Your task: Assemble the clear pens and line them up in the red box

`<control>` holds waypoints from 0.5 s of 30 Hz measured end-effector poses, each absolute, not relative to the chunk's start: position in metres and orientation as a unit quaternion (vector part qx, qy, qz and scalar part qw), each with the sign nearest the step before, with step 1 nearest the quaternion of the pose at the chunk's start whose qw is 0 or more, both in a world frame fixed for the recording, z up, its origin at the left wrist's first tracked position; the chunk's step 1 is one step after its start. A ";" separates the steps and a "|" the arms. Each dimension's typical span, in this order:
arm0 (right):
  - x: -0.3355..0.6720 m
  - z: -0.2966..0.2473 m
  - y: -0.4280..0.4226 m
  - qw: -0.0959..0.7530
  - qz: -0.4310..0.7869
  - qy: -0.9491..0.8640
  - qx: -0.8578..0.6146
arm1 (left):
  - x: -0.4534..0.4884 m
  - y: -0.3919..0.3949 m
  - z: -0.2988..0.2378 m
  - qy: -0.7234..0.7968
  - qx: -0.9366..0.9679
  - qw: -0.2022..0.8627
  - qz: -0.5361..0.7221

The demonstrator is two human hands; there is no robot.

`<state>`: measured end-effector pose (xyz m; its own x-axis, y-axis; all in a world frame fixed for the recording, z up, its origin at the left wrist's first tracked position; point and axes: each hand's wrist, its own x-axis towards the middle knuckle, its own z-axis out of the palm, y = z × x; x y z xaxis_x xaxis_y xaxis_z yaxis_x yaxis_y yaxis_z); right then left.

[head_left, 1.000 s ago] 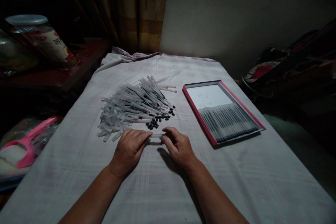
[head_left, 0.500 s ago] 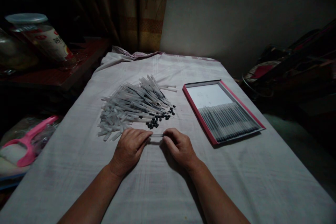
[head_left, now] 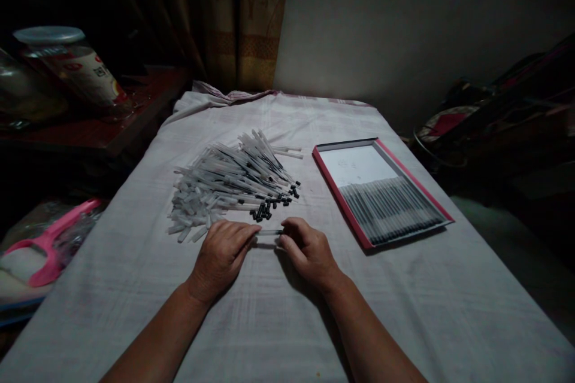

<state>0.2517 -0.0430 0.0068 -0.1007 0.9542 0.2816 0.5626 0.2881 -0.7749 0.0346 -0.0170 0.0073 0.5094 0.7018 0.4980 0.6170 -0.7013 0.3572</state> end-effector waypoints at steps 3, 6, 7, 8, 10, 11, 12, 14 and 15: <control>0.252 0.006 -0.043 0.389 0.231 -0.714 -0.534 | 0.035 -0.017 0.008 0.378 0.866 0.068 0.320; 0.252 0.006 -0.043 0.387 0.231 -0.712 -0.538 | 0.035 -0.017 0.008 0.376 0.867 0.065 0.321; 0.252 0.006 -0.043 0.387 0.229 -0.715 -0.535 | 0.035 -0.017 0.008 0.375 0.867 0.065 0.320; 0.252 0.006 -0.043 0.384 0.225 -0.721 -0.531 | 0.035 -0.017 0.008 0.375 0.868 0.065 0.320; 0.252 0.006 -0.043 0.379 0.216 -0.728 -0.528 | 0.035 -0.017 0.007 0.374 0.868 0.066 0.320; 0.252 0.006 -0.043 0.379 0.218 -0.725 -0.532 | 0.035 -0.017 0.007 0.375 0.867 0.067 0.320; 0.252 0.005 -0.043 0.381 0.223 -0.720 -0.536 | 0.035 -0.017 0.007 0.377 0.867 0.067 0.320; 0.252 0.006 -0.043 0.390 0.227 -0.716 -0.533 | 0.035 -0.017 0.007 0.378 0.866 0.068 0.319; 0.252 0.006 -0.043 0.393 0.225 -0.719 -0.527 | 0.035 -0.017 0.006 0.378 0.866 0.067 0.320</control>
<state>0.2519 -0.0433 0.0057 -0.1354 0.9351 0.3275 0.5816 0.3426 -0.7378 0.0348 -0.0167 0.0064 0.5091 0.6983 0.5032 0.6119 -0.7048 0.3589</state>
